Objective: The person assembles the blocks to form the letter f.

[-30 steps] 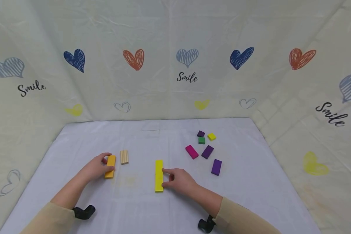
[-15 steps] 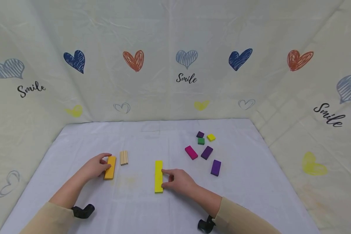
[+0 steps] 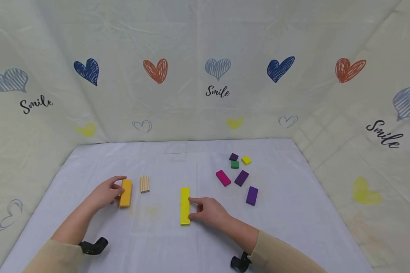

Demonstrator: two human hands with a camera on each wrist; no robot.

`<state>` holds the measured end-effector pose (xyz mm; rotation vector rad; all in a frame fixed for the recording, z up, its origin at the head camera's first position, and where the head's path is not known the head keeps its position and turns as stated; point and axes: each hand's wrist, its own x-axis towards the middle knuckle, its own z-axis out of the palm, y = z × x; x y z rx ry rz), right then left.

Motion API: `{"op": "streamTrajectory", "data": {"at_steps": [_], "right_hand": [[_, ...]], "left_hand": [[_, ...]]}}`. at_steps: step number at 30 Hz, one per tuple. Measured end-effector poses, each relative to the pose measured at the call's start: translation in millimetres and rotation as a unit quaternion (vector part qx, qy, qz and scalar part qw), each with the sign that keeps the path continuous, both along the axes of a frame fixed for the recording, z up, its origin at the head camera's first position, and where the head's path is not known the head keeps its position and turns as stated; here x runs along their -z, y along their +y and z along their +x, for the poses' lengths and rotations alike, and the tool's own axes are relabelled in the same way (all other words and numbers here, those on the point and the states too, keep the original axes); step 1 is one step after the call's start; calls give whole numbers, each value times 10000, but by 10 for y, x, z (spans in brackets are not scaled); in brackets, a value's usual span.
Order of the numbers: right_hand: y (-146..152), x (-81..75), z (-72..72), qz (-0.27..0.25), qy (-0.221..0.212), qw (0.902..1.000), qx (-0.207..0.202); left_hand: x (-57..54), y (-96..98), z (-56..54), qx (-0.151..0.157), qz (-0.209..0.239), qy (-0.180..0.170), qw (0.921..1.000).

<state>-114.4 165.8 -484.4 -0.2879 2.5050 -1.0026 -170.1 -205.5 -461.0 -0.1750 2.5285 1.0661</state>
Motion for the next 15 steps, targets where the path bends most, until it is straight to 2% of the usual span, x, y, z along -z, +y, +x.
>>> {"op": "streamTrajectory", "data": {"at_steps": [7, 15], "right_hand": [[-3, -4, 2, 31, -4, 10000, 35], [3, 20, -4, 46, 8, 10000, 26]], "left_hand": [[-76, 42, -59, -13, 161, 201, 9997], [-130, 238, -130, 46, 376, 506, 9980]]}}
